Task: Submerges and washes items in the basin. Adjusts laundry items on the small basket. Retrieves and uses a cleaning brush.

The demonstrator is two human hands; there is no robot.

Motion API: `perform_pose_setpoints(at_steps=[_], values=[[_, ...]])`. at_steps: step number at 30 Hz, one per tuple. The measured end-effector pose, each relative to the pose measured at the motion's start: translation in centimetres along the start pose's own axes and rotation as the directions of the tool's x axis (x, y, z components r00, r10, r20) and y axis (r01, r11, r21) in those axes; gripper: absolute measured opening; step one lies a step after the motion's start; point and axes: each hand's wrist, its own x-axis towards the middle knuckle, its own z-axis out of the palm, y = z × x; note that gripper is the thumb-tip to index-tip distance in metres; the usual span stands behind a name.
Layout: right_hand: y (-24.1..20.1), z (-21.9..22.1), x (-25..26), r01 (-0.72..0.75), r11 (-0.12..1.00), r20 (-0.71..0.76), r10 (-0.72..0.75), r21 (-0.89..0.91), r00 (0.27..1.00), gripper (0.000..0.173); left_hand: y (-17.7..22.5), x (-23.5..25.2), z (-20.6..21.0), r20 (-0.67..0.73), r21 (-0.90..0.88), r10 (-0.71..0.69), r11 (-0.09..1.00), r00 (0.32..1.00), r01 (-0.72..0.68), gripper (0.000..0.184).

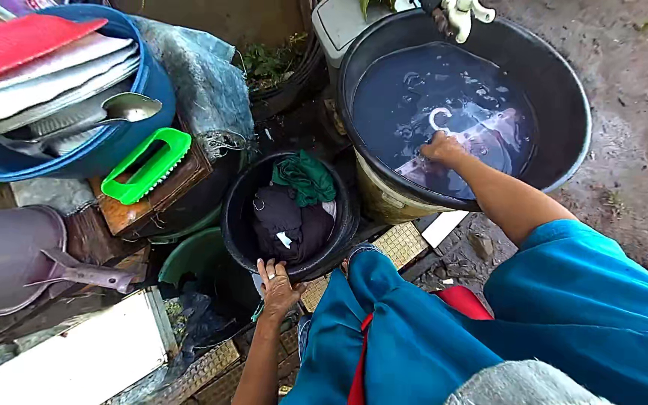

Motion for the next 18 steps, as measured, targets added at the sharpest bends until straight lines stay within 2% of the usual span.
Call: perform_pose_setpoints(at_steps=[3, 5, 7, 10, 13, 16, 18], values=[[-0.2, 0.0, -0.1, -0.084, 0.979, -0.104, 0.105, 0.183, 0.989, 0.07, 0.0, 0.0, 0.0, -0.001, -0.005, -0.016, 1.0, 1.0, 0.016, 0.082], [0.1, -0.6, -0.5, -0.111, 0.946, -0.198, 0.177, 0.304, 0.964, 0.063, -0.1, 0.0, 0.2, -0.009, -0.009, -0.015, 1.0, 1.0, 0.015, 0.082], [-0.5, -1.5, -1.1, -0.092, 0.942, -0.273, 0.186, 0.323, 0.944, 0.051, -0.1, 0.1, 0.2, -0.002, -0.01, -0.025, 1.0, 1.0, 0.025, 0.081], [-2.3, -2.0, -1.3, -0.069, 0.99, -0.275, 0.101, 0.123, 0.956, 0.047, 0.1, 0.1, 0.1, 0.004, -0.026, -0.037, 0.999, 0.999, 0.037, 0.08], [-3.7, -0.8, 0.6, -0.044, 0.985, -0.222, 0.006, -0.166, 0.975, 0.061, 0.2, 0.0, -0.1, 0.004, -0.038, -0.043, 0.998, 0.999, 0.043, 0.079], [-5.1, 0.7, 3.0, -0.031, 0.961, -0.192, -0.023, -0.273, 0.981, 0.078, 0.2, 0.0, -0.1, 0.005, -0.053, -0.046, 0.998, 0.999, 0.046, 0.079], [-6.1, 1.4, 3.4, -0.009, 0.961, -0.138, -0.03, -0.277, 0.99, 0.069, 0.1, 0.0, 0.0, -0.012, -0.071, -0.034, 0.997, 0.999, 0.034, 0.078]])
